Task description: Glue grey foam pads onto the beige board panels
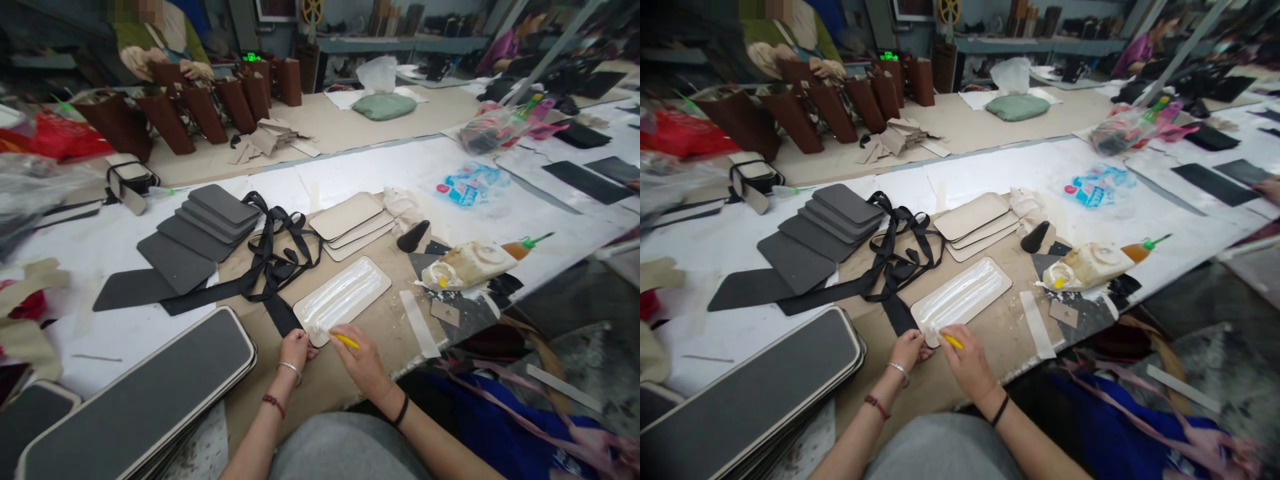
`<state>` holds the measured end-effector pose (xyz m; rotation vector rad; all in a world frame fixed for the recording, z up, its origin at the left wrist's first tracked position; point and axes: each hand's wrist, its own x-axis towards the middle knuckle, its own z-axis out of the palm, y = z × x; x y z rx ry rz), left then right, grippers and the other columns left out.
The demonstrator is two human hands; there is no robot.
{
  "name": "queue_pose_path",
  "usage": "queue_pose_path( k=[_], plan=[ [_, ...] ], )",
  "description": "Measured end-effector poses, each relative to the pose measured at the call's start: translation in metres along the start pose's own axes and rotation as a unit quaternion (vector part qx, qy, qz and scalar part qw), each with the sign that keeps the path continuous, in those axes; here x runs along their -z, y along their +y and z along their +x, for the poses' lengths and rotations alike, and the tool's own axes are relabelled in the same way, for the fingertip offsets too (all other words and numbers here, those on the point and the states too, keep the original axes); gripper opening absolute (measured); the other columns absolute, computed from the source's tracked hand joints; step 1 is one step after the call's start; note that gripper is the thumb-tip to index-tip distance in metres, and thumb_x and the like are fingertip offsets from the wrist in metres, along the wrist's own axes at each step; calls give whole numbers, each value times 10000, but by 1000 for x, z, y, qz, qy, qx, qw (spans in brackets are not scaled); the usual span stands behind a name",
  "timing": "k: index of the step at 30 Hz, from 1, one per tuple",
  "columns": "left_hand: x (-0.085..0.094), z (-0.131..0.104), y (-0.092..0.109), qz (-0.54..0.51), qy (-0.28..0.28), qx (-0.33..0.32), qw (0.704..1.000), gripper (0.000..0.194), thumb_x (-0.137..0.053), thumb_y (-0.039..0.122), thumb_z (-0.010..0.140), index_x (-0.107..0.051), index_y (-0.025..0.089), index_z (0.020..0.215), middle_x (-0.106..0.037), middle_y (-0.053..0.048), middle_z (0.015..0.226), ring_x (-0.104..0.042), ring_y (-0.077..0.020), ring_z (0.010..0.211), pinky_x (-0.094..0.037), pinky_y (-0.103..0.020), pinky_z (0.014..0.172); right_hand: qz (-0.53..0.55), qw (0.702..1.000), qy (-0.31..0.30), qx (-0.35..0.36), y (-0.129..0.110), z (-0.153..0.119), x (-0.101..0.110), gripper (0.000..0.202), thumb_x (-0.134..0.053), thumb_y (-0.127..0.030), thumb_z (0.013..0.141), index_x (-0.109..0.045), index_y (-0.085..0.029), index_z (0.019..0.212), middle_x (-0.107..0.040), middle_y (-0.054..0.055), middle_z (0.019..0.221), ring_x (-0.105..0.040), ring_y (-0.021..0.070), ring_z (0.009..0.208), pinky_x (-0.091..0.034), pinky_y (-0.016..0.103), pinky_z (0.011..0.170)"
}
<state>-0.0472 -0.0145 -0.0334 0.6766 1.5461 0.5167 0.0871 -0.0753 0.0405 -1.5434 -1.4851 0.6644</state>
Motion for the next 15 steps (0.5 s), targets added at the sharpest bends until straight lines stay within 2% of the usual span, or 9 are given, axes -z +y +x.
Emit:
queue_pose_path(
  k=[4, 7, 10, 13, 15],
  plan=[
    [-1, 0, 0, 7, 8, 3, 1000, 150, -531, 173, 715, -445, 178, 593, -516, 40, 392, -573, -126, 388, -405, -159, 354, 22, 997, 22, -67, 7, 11, 5, 156, -516, -279, 831, -635, -188, 876, -652, 56, 863, -605, 172, 825, -497, 308, 769],
    [-1, -2, 0, 12, 5, 1, 1000, 139, -542, 174, 711, -452, 177, 605, -518, 40, 396, -579, -126, 397, -408, -157, 360, 17, 998, 31, -55, 3, 15, 1, 161, -510, -274, 832, -635, -186, 885, -645, 61, 872, -594, 174, 846, -482, 312, 787],
    [0, -4, 3, 18, 2, -5, 1000, 145, -558, 179, 702, -448, 180, 606, -529, 42, 407, -581, -126, 402, -418, -162, 370, 40, 998, 15, -53, 4, 20, -7, 164, -511, -281, 835, -635, -189, 889, -644, 62, 875, -592, 168, 843, -484, 308, 779],
    [-1, -7, 5, 26, 7, -9, 1000, 167, -546, 172, 703, -425, 183, 587, -518, 44, 392, -568, -121, 384, -404, -158, 356, 44, 996, 35, -67, 25, 28, -3, 174, -515, -299, 827, -634, -182, 879, -649, 70, 875, -597, 172, 830, -490, 323, 778],
    [-2, -8, 6, 28, 10, -11, 999, 169, -533, 169, 704, -417, 183, 581, -514, 44, 390, -566, -117, 380, -397, -154, 353, 11, 993, 87, -78, 49, 37, 14, 200, -515, -322, 822, -631, -169, 875, -650, 83, 885, -596, 185, 842, -483, 348, 796]
  ],
)
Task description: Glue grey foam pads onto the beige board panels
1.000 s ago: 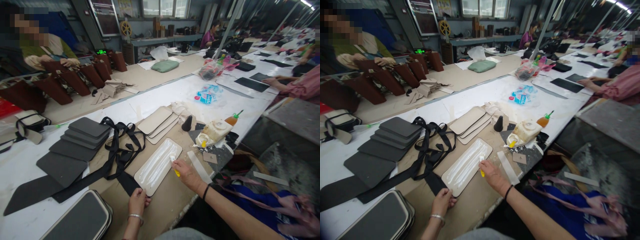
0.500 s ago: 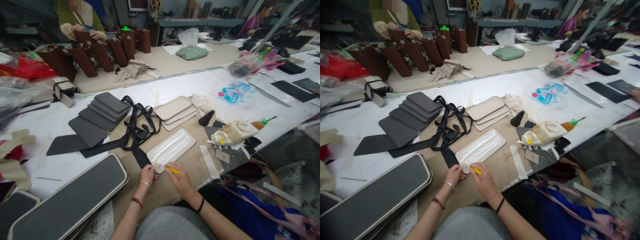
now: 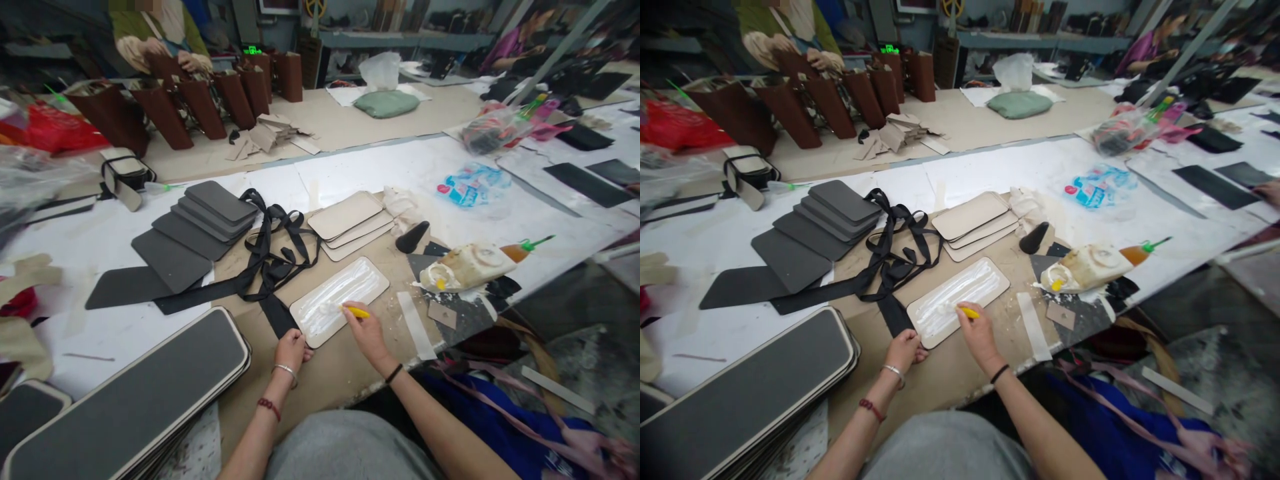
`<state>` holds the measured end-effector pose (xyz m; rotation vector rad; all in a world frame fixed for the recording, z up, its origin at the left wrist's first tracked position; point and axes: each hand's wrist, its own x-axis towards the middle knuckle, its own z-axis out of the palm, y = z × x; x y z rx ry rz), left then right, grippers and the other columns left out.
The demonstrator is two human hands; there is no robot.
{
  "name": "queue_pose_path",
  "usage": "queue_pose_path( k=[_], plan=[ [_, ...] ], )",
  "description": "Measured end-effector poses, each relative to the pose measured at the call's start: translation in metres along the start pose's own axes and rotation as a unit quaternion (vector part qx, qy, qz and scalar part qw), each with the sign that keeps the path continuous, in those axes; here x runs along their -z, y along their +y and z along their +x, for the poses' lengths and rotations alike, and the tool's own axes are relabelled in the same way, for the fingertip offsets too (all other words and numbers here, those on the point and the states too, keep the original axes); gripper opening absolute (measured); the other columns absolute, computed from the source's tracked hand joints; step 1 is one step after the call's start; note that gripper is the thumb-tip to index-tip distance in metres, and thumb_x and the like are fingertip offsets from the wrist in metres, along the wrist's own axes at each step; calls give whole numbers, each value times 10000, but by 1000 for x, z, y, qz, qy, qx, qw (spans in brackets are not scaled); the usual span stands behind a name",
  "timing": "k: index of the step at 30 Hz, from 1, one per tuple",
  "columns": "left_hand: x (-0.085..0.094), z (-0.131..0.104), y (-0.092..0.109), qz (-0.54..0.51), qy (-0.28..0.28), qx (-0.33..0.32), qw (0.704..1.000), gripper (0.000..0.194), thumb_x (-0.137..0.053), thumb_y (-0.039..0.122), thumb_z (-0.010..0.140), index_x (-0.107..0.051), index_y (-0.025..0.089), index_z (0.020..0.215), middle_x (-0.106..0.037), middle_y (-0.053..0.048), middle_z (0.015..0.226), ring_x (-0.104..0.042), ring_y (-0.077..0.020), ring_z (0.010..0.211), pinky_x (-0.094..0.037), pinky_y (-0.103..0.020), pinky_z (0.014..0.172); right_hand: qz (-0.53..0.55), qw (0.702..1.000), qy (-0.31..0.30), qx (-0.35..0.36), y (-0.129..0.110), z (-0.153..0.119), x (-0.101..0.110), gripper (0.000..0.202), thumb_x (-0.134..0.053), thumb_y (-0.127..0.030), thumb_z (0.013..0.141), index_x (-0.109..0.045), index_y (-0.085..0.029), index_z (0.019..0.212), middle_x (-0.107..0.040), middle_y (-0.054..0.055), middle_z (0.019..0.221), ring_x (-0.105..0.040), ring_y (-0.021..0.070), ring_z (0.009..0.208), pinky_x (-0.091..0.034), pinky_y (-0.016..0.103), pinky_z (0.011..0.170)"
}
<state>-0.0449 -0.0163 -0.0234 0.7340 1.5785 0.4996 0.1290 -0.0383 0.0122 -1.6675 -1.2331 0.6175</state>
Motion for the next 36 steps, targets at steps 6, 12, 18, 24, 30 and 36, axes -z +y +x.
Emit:
queue_pose_path(
  k=[6, 12, 18, 24, 30, 36],
  plan=[
    [0, 1, 0, 2, 8, 0, 1000, 150, -534, 191, 685, -418, 184, 591, -514, 49, 390, -576, -121, 389, -400, -154, 352, -120, 986, 111, 34, 39, 48, 72, 273, -501, -378, 814, -636, -144, 858, -649, 102, 869, -590, 207, 830, -464, 385, 803],
    [1, 3, -2, 10, 14, 12, 1000, 164, -531, 200, 671, -399, 188, 575, -519, 34, 367, -568, -120, 381, -390, -150, 347, -77, 992, 96, 11, 24, 44, 89, 259, -524, -376, 808, -641, -155, 876, -662, 91, 890, -599, 205, 853, -466, 364, 800],
    [3, 5, -10, 19, 10, 11, 1000, 214, -595, 272, 621, -404, 188, 570, -523, 37, 381, -571, -130, 385, -392, -160, 347, 10, 999, -30, -39, 18, 14, 65, 220, -531, -343, 811, -649, -168, 870, -670, 75, 870, -618, 191, 810, -495, 330, 745],
    [5, 6, -12, 31, 7, 13, 999, 188, -582, 269, 615, -420, 185, 567, -537, 30, 400, -575, -130, 397, -404, -167, 361, -107, 992, 47, 47, 42, 32, 99, 203, -497, -318, 830, -637, -181, 886, -651, 83, 866, -596, 199, 833, -478, 368, 785],
    [1, -1, -2, 40, 29, 12, 999, 228, -583, 280, 611, -389, 188, 532, -506, 41, 370, -551, -117, 367, -371, -153, 341, -145, 983, 58, 99, 40, 51, 117, 205, -466, -303, 852, -627, -186, 903, -648, 85, 884, -593, 195, 847, -473, 358, 794],
    [2, -6, 3, 54, 46, 22, 997, 228, -593, 268, 602, -393, 188, 528, -500, 43, 368, -543, -115, 361, -368, -155, 340, -127, 985, 35, 111, 42, 74, 105, 217, -454, -312, 862, -627, -185, 897, -645, 74, 871, -598, 184, 827, -484, 335, 772]
  ],
)
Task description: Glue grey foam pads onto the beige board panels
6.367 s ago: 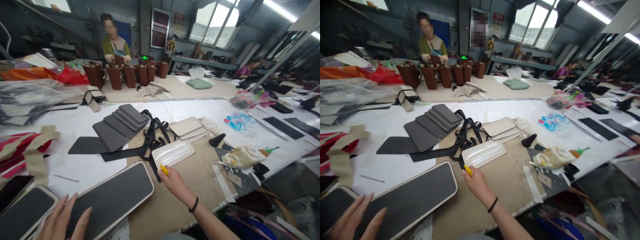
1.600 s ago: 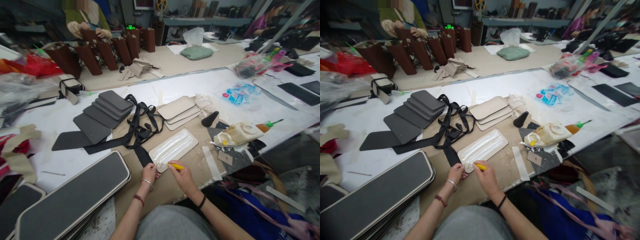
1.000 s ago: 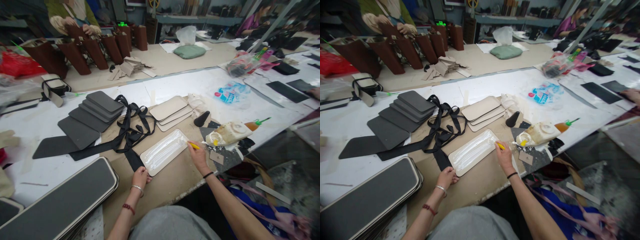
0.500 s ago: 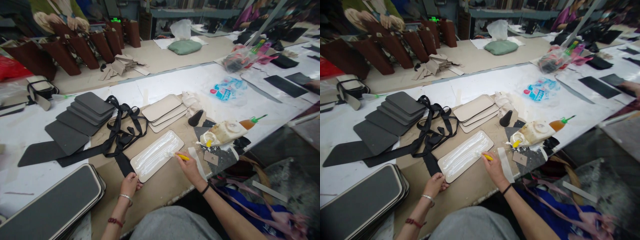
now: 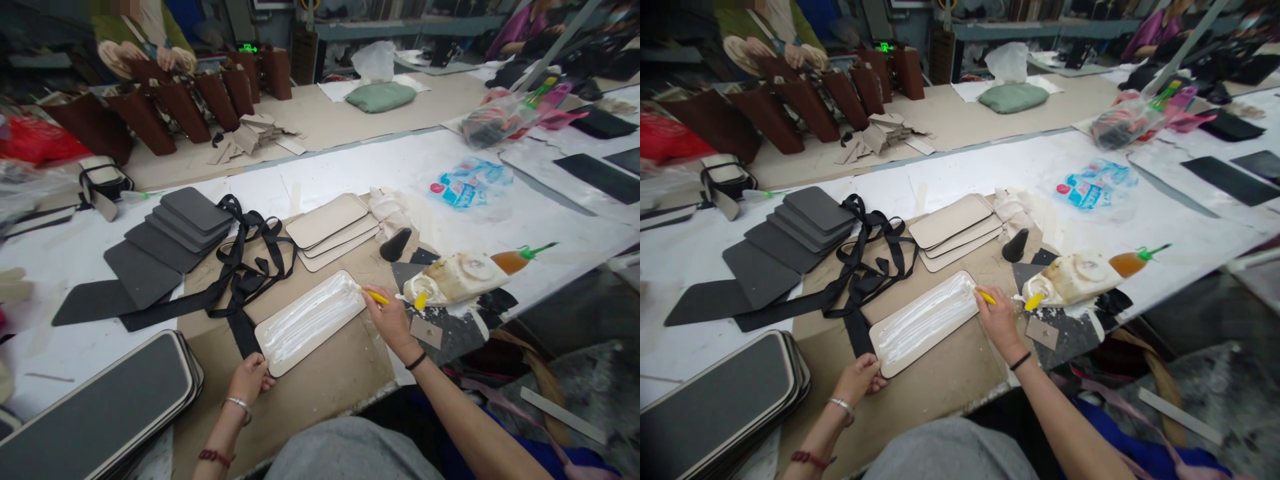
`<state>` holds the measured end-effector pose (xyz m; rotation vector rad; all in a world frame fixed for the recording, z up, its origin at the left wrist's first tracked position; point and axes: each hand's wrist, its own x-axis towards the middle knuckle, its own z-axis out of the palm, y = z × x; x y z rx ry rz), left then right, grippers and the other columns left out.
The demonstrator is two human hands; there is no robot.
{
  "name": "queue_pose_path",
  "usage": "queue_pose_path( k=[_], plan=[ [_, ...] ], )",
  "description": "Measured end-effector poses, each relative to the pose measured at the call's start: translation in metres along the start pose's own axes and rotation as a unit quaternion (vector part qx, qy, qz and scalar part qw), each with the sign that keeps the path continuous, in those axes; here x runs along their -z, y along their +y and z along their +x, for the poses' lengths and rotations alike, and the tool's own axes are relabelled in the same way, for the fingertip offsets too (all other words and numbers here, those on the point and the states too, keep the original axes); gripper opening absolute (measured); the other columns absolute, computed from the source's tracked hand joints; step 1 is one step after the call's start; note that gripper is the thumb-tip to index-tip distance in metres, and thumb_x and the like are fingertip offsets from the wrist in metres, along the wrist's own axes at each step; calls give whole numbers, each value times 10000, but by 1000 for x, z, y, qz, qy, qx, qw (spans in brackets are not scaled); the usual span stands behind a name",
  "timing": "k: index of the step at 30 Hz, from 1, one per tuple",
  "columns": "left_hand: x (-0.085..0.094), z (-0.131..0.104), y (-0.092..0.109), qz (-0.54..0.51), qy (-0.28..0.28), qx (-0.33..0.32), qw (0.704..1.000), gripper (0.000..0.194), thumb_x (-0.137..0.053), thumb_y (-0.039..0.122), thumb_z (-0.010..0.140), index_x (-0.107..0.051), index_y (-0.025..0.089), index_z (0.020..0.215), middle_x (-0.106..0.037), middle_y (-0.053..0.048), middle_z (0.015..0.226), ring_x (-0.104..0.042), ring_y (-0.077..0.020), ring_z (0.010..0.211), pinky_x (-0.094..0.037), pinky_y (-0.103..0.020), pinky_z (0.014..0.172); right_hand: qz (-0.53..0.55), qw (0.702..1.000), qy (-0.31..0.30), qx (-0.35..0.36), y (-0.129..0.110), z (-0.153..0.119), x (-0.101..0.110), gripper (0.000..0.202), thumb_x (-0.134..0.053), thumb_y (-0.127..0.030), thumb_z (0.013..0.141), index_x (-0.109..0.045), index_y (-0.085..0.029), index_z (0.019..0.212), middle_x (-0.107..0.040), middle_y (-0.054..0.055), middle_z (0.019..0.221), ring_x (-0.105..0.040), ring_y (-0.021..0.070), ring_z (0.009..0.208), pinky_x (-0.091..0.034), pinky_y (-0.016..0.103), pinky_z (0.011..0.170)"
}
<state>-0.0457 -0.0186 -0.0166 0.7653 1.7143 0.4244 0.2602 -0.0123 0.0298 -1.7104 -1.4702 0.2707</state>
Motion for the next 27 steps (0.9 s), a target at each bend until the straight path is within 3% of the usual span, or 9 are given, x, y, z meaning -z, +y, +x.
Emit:
queue_pose_path(
  k=[5, 13, 17, 22, 27],
  plan=[
    [-2, -3, 0, 14, 17, 12, 1000, 232, -600, 276, 605, -397, 190, 532, -501, 42, 377, -549, -122, 372, -370, -161, 346, -11, 1000, -18, 19, 14, 9, 2, 215, -456, -312, 864, -624, -185, 907, -635, 81, 870, -590, 193, 843, -484, 355, 785],
    [-7, -7, 10, 34, 34, 19, 999, 247, -572, 196, 644, -363, 197, 512, -461, 62, 347, -511, -103, 335, -334, -151, 334, 6, 994, -76, 83, 16, 24, -4, 208, -422, -288, 886, -595, -194, 953, -618, 87, 926, -573, 198, 905, -477, 373, 827],
    [-9, -6, 13, 37, 49, 15, 998, 222, -544, 141, 675, -386, 193, 528, -460, 63, 344, -511, -97, 343, -333, -144, 347, -16, 991, -87, 100, 17, 21, 5, 202, -436, -304, 876, -591, -184, 923, -612, 92, 883, -573, 208, 855, -476, 380, 801],
    [-13, 1, 17, 40, 48, 4, 998, 202, -511, 106, 705, -407, 189, 552, -477, 58, 353, -522, -103, 353, -331, -145, 349, 44, 993, -94, 61, -16, 6, 6, 173, -477, -324, 854, -597, -201, 875, -623, 68, 851, -580, 196, 823, -473, 351, 778],
    [-15, 5, 15, 39, 29, -11, 999, 201, -480, 98, 729, -407, 186, 564, -472, 64, 347, -506, -90, 331, -318, -137, 340, 185, 968, -161, -43, -60, -14, -39, 171, -501, -314, 840, -619, -192, 863, -639, 55, 862, -586, 177, 827, -471, 307, 762]
  ],
)
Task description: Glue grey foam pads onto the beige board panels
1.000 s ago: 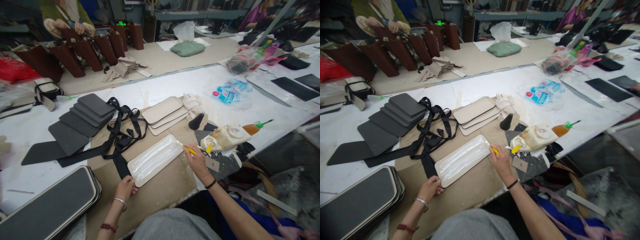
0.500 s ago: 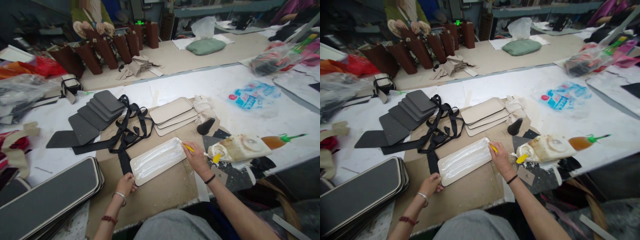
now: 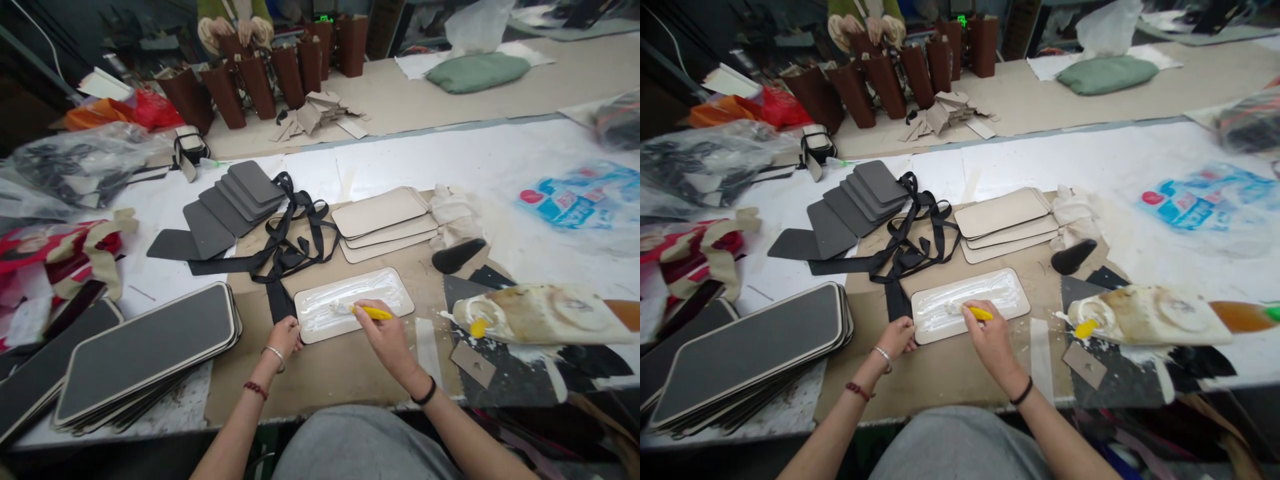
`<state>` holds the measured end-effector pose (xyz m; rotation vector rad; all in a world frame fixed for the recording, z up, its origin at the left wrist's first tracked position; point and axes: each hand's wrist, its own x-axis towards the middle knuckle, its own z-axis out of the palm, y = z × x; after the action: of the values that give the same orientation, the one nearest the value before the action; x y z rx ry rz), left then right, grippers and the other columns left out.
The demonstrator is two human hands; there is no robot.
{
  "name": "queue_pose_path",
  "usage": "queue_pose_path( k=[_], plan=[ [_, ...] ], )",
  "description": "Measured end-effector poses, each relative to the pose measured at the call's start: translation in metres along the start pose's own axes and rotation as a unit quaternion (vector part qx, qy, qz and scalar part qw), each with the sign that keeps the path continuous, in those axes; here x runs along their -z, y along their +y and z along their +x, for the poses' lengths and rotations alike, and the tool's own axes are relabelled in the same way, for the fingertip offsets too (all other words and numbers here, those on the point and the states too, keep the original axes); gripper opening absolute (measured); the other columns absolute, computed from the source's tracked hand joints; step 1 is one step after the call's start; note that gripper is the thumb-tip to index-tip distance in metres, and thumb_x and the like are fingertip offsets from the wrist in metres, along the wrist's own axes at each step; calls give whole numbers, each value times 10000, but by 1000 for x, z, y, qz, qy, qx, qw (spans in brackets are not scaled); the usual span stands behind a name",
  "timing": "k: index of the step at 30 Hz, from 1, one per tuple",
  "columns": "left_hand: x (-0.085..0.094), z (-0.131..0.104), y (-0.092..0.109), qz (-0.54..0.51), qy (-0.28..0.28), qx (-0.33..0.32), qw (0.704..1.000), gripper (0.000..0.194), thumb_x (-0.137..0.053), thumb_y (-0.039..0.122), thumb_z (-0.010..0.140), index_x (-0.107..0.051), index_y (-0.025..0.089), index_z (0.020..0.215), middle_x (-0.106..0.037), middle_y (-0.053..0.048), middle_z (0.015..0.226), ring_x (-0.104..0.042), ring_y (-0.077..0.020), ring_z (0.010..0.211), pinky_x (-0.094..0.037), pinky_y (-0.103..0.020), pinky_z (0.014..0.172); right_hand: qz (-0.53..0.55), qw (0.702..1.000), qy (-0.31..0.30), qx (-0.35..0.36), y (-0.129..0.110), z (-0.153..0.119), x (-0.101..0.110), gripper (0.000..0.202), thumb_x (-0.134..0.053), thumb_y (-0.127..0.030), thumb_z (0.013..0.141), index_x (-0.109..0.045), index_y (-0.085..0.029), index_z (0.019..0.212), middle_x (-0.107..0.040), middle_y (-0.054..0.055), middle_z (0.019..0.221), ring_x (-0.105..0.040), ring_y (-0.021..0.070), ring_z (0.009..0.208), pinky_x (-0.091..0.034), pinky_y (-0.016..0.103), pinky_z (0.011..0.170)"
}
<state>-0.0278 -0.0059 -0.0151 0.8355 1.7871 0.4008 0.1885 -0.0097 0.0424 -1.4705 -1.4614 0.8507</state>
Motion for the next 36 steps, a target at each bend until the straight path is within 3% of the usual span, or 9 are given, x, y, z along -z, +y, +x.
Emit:
queue_pose_path(
  k=[4, 7, 9, 12, 16, 20, 27, 33, 36],
  plan=[
    [1, 2, -4, -6, -9, -9, 1000, 181, -484, 126, 737, -409, 186, 584, -473, 74, 361, -510, -83, 339, -324, -134, 345, 65, 997, -34, -32, -3, 2, -49, 161, -506, -300, 827, -623, -191, 849, -644, 51, 849, -589, 173, 812, -472, 299, 757],
    [2, 3, -4, -9, -19, -9, 1000, 169, -501, 159, 727, -411, 187, 588, -464, 79, 355, -511, -87, 338, -328, -138, 344, 39, 998, -46, -21, 1, 5, -62, 131, -515, -274, 815, -618, -193, 829, -640, 44, 834, -586, 170, 803, -467, 303, 762],
    [2, 3, -4, -12, -26, -10, 1000, 171, -512, 177, 715, -407, 188, 580, -464, 77, 354, -517, -91, 345, -327, -140, 342, 1, 1000, -22, -3, 7, 8, -53, 135, -507, -270, 821, -613, -188, 836, -633, 53, 843, -582, 172, 814, -465, 310, 771],
    [3, 3, -4, -21, -31, -16, 999, 177, -520, 198, 698, -400, 190, 569, -472, 73, 359, -523, -95, 355, -331, -145, 341, -73, 996, 51, 21, 21, 14, -20, 162, -484, -282, 838, -604, -176, 862, -625, 74, 865, -576, 182, 840, -461, 330, 790],
    [4, 1, -4, -31, -34, -26, 999, 181, -526, 239, 679, -396, 194, 562, -474, 73, 365, -527, -100, 363, -347, -155, 344, -177, 976, 122, 38, 41, 18, 30, 206, -461, -317, 848, -601, -168, 873, -624, 88, 859, -580, 198, 833, -461, 355, 788],
    [5, 0, -4, -32, -33, -33, 998, 167, -514, 263, 664, -405, 194, 558, -476, 69, 365, -518, -99, 358, -343, -161, 344, -253, 953, 160, 50, 51, 14, 57, 247, -437, -353, 860, -604, -172, 877, -630, 87, 850, -583, 200, 820, -472, 356, 762],
    [5, -2, -2, -27, -33, -34, 999, 171, -491, 267, 655, -391, 195, 536, -470, 62, 354, -497, -100, 344, -335, -173, 353, -259, 948, 168, 73, 22, 19, 66, 207, -434, -316, 876, -586, -177, 900, -615, 77, 852, -572, 186, 815, -464, 345, 761],
    [0, -3, -2, -34, -20, -19, 999, 185, -479, 215, 684, -369, 198, 535, -434, 80, 356, -475, -99, 325, -275, -169, 336, -235, 960, 130, 76, -13, 54, 54, 258, -424, -372, 873, -582, -171, 834, -602, 81, 828, -556, 192, 804, -442, 333, 756],
    [4, -4, -5, 25, -19, -7, 999, 209, -414, 177, 741, -357, 204, 542, -432, 69, 368, -486, -110, 337, -279, -182, 349, -199, 969, 142, 46, -19, 79, 50, 314, -434, -437, 851, -594, -167, 837, -619, 86, 848, -574, 197, 797, -444, 329, 757]
  ],
)
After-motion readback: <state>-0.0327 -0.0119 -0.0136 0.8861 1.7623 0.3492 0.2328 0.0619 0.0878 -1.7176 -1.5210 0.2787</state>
